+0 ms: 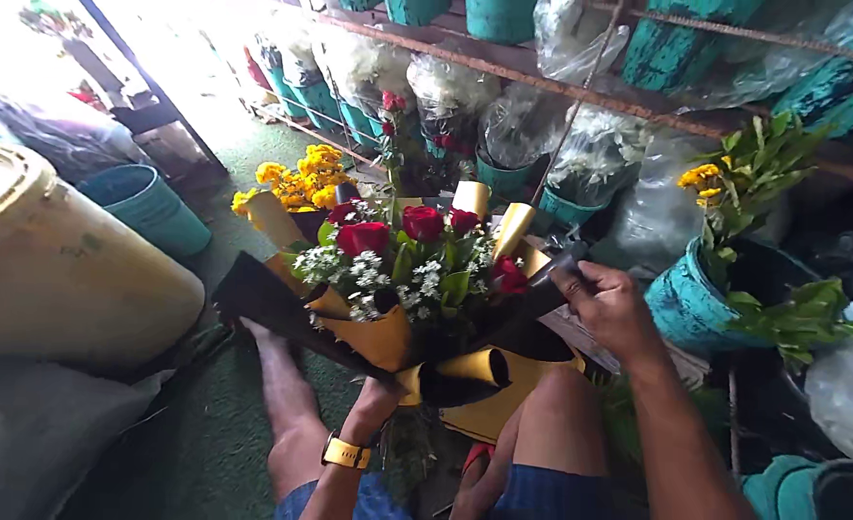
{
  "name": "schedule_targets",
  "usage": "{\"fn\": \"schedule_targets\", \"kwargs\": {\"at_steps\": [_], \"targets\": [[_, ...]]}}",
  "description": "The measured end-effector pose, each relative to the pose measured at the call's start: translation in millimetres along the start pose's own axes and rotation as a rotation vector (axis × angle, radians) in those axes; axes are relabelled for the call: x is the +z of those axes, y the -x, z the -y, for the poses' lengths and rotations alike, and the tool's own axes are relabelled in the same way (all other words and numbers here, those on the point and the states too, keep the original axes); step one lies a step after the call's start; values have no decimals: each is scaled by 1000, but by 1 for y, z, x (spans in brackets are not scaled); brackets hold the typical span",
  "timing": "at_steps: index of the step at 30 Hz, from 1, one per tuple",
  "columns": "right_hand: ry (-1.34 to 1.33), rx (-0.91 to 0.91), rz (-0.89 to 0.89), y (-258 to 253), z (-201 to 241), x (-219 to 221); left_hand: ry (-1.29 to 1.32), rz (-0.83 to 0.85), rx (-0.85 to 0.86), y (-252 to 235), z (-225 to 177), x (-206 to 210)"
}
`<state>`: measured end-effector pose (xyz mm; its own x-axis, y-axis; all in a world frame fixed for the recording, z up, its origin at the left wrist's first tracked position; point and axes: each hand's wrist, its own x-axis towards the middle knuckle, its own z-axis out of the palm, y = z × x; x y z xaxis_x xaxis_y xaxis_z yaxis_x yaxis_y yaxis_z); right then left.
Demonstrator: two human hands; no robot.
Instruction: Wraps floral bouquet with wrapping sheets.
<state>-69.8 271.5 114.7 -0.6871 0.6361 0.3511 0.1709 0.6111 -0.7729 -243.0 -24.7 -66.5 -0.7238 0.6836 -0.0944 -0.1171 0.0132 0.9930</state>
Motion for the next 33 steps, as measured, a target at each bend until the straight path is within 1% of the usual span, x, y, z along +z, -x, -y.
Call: {"fn": "schedule_targets", "kwargs": {"at_steps": [2, 4, 5, 7, 10, 13, 15, 17, 19, 21, 23, 24, 26, 27, 29, 32, 33], "targets": [[45, -50, -1, -22, 7, 12, -34, 28, -34, -14, 3, 4], [48, -34, 12, -44, 9, 30, -80, 92, -54, -28, 13, 3], [37, 12, 25, -55, 10, 38, -62, 123, -63, -37, 17, 3], [-7, 99, 45, -75, 8, 52, 54, 174, -57, -57, 21, 3], [-152, 109, 42, -109, -2, 64, 171, 166, -79, -95, 14, 6], [-207, 138, -15, -147, -22, 78, 199, 168, -63, -151, 23, 8], [-198, 185, -45, -168, -43, 95, 209, 176, -56, -185, 44, 8], [-193, 258, -49, -181, -67, 117, 182, 173, -110, -204, 61, 8], [-189, 325, -34, -189, -86, 136, 131, 174, -206, -209, 65, 4], [-192, 355, -12, -192, -94, 148, 95, 160, -292, -203, 61, -6], [-182, 343, 4, -199, -96, 154, 13, 75, -316, -190, 60, -15], [-133, 315, 8, -205, -96, 155, -90, 13, -313, -185, 61, -15], [35, 272, 28, -213, -91, 158, -407, -46, -321, -176, 62, -13], [99, 270, 40, -217, -86, 159, -549, -55, -332, -174, 59, -10], [137, 287, 31, -222, -77, 164, -699, -51, -355, -176, 49, -5], [111, 290, 14, -220, -75, 163, -729, 20, -402, -177, 40, -13], [90, 280, 14, -215, -73, 156, -713, 25, -384, -173, 35, -21]]}}
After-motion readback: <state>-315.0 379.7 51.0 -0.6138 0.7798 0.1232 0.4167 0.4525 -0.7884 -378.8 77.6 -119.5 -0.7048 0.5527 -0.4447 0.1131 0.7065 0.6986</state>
